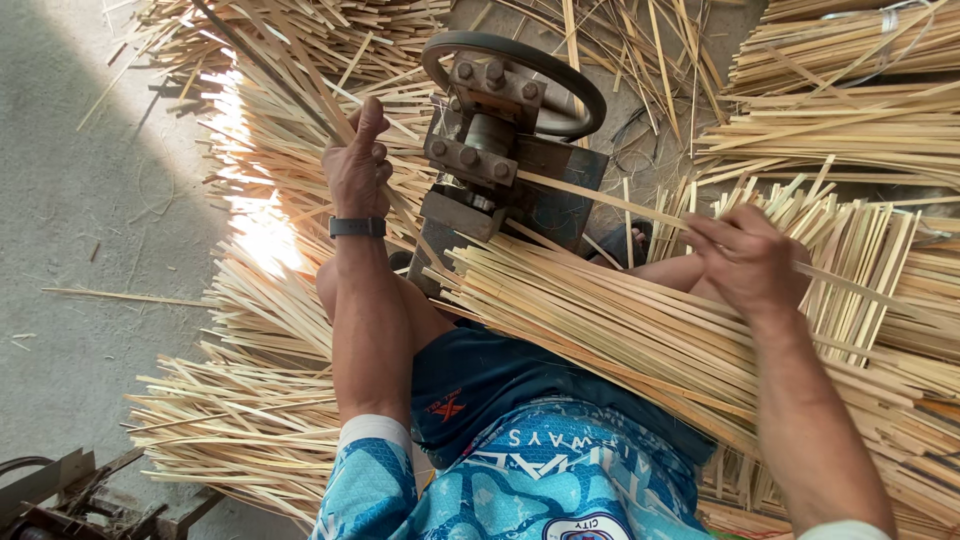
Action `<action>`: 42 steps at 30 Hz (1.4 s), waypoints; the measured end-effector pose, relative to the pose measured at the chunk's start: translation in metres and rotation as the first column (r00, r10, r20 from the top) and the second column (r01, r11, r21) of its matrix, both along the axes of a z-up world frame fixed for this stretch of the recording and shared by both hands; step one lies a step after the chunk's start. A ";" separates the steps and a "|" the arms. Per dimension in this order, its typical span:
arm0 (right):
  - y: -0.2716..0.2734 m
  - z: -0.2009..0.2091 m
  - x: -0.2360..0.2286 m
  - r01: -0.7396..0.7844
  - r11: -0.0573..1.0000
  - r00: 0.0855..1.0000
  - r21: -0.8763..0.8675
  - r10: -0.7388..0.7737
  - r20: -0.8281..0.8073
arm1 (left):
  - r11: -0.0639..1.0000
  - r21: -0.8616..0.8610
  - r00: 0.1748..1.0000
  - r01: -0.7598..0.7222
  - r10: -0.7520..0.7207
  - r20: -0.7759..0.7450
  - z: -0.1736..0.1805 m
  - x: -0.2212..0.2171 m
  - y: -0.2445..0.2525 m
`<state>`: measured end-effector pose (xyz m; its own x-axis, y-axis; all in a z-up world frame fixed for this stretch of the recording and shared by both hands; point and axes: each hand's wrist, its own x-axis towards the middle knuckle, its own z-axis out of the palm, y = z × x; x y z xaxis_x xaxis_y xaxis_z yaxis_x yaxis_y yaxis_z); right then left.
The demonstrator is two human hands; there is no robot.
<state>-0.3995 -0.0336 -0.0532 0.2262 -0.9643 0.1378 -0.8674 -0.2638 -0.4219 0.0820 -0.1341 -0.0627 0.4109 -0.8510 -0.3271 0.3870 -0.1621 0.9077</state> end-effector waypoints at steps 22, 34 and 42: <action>0.059 0.023 -0.062 0.122 0.962 0.937 0.244 -0.192 0.291 | 0.962 -0.179 0.978 -0.205 0.197 -0.066 -0.027 0.018 -0.018; 0.022 0.038 -0.052 0.065 0.996 0.986 0.055 -0.072 0.148 | 0.968 -0.088 0.965 -0.235 0.221 -0.140 -0.022 0.027 -0.008; 0.008 0.022 0.034 -0.218 0.949 0.973 -0.228 0.194 -0.122 | 0.995 -0.094 0.999 -0.045 0.042 -0.030 -0.010 0.003 -0.005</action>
